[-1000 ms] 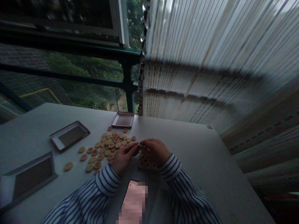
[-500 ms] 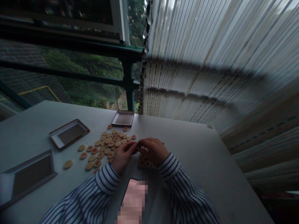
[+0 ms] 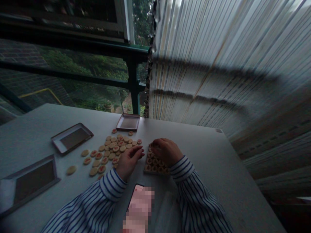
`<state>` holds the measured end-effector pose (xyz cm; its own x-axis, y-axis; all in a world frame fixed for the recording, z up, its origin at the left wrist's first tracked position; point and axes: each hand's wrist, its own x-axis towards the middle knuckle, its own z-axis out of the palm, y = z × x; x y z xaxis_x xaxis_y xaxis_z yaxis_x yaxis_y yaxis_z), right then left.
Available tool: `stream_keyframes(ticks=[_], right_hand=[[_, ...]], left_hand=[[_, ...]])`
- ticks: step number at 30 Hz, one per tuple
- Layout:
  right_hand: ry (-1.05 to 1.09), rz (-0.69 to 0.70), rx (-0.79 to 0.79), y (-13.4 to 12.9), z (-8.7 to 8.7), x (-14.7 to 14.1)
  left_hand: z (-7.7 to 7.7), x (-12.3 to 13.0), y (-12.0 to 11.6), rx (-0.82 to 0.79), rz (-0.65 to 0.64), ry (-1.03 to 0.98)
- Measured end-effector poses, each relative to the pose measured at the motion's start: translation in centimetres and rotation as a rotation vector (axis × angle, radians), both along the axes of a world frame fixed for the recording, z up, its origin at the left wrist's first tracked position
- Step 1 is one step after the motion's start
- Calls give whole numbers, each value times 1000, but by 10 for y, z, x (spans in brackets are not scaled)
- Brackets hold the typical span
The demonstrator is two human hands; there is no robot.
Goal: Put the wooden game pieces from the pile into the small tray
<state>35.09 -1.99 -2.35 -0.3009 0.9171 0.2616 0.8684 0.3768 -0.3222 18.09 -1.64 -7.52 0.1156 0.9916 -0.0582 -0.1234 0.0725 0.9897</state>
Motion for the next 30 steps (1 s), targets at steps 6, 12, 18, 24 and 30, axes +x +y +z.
stream_keyframes(ticks=[6, 12, 18, 24, 30], right_hand=[[-59, -55, -47, 1, 2, 7], [-212, -129, -143, 1, -1, 7], [-356, -165, -219, 0, -2, 0], [-439, -195, -240, -2, -4, -4], [-493, -209, -243, -2, -7, -5]], left_hand=[[-4, -1, -3, 176, -32, 186], [-3, -1, -10, 313, -64, 348], [-2, 2, -13, 438, -93, 473], [-3, 1, -13, 491, -109, 554], [-3, 1, -14, 524, -128, 595]])
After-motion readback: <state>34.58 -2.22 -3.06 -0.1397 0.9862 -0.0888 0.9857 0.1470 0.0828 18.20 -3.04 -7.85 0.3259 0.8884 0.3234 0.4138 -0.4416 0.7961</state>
